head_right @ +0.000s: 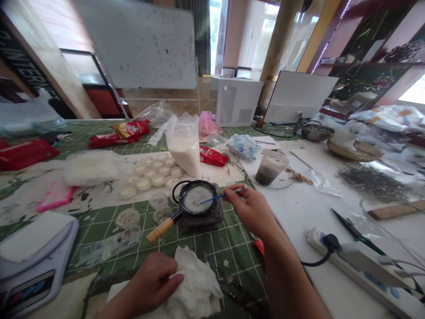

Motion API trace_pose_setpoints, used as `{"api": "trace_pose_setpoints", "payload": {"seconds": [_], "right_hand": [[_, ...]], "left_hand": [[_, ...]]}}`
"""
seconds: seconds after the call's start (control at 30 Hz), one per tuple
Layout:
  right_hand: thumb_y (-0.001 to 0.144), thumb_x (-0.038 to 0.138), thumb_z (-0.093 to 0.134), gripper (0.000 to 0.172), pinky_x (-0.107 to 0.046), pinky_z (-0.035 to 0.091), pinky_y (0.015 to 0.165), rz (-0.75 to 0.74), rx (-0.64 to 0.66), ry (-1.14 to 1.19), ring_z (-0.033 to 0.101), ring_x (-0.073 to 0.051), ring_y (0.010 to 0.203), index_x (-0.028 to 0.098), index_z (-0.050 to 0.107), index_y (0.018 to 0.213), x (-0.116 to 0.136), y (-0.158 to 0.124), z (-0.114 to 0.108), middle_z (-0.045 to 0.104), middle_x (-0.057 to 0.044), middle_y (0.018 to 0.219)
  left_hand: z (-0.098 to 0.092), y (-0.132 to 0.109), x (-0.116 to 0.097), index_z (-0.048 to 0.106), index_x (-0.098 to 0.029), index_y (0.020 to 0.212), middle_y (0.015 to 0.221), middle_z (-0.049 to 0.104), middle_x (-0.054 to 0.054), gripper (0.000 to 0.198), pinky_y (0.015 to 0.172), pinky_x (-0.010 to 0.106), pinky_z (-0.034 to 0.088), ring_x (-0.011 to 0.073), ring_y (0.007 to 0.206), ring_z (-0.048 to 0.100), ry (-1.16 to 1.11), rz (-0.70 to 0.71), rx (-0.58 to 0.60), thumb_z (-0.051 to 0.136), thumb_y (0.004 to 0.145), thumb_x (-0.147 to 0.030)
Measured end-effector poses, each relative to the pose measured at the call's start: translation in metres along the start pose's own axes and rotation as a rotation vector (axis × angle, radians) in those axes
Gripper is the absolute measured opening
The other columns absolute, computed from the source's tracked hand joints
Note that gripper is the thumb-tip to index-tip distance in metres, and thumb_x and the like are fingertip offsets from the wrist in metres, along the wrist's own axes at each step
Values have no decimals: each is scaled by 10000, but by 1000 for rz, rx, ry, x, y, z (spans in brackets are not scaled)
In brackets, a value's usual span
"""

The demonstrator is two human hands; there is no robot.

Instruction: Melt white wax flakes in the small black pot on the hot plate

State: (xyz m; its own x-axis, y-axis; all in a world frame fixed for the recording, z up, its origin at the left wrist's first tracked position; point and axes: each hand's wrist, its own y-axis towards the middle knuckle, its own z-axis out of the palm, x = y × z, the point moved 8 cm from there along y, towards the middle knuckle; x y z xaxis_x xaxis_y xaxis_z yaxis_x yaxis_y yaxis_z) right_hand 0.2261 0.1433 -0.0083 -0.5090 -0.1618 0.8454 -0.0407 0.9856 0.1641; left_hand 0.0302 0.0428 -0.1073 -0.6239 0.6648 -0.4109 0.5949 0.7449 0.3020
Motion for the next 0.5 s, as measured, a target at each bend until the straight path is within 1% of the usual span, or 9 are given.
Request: {"api": "trace_pose_setpoints", "payload": {"seconds": [0.07, 0.1, 0.2, 0.23, 0.3, 0.37, 0.4, 0.43, 0.5], "right_hand": [[800, 418, 530, 297, -338, 477, 717, 20, -128, -44, 647, -209, 776, 172, 655, 912, -2, 0, -10, 716, -67, 801], [800, 411, 530, 299, -342, 477, 727, 5, -121, -52, 646, -210, 790, 178, 661, 933, 0, 0, -8, 716, -67, 826], [803, 389, 532, 278, -338, 480, 761, -71, 121, 6, 646, -201, 830, 210, 674, 963, 6, -1, 14, 715, -52, 887], [802, 390, 535, 276, -337, 483, 763, -73, 168, 32, 649, -199, 825, 208, 674, 956, 7, -2, 17, 717, -51, 874], [797, 404, 543, 288, -344, 487, 757, -25, 89, 43, 655, -202, 800, 187, 666, 941, 3, -2, 9, 719, -56, 821], [795, 413, 545, 302, -355, 487, 755, 16, -64, 6, 656, -210, 794, 177, 660, 944, -1, -1, -6, 719, -62, 802], [798, 410, 543, 302, -359, 485, 761, 11, -81, -11, 654, -212, 808, 183, 660, 957, 0, -2, -7, 719, -63, 822], [802, 402, 540, 296, -358, 484, 771, -10, -36, -16, 652, -212, 829, 194, 662, 973, 2, -2, -4, 719, -62, 856], [810, 388, 534, 280, -346, 485, 780, -62, 150, 13, 651, -205, 854, 212, 667, 982, 7, -4, 11, 717, -54, 898]], "left_hand": [[0, 0, 0, 405, -177, 537, 481, 475, -19, 329, 510, 247, 275, 103, 487, 441, -6, 5, -4, 431, 843, -295], [0, 0, 0, 407, -177, 537, 481, 472, -19, 329, 510, 247, 279, 102, 486, 439, -5, 5, -7, 429, 843, -295], [0, 0, 1, 407, -178, 542, 490, 472, -20, 323, 512, 245, 289, 103, 489, 440, -7, -7, -7, 430, 843, -294], [0, 0, 1, 414, -178, 553, 503, 480, -19, 313, 514, 243, 295, 105, 496, 448, -17, -13, -3, 432, 842, -296], [-1, 0, 2, 450, -178, 603, 546, 504, -14, 271, 524, 238, 320, 111, 522, 474, -56, -31, 5, 434, 840, -307], [-3, 0, 5, 515, -178, 724, 627, 557, -3, 190, 561, 238, 368, 120, 567, 517, -109, -61, 13, 446, 834, -317], [-4, -1, 6, 542, -181, 823, 690, 591, 7, 165, 593, 242, 396, 127, 604, 543, -129, -75, 11, 461, 828, -324], [-6, -2, 7, 547, -188, 940, 768, 622, 20, 200, 632, 250, 422, 136, 649, 568, -140, -84, 5, 482, 819, -334], [-8, -4, 6, 484, -216, 1152, 927, 650, 45, 394, 700, 269, 455, 156, 741, 599, -150, -82, -7, 539, 791, -362]]}}
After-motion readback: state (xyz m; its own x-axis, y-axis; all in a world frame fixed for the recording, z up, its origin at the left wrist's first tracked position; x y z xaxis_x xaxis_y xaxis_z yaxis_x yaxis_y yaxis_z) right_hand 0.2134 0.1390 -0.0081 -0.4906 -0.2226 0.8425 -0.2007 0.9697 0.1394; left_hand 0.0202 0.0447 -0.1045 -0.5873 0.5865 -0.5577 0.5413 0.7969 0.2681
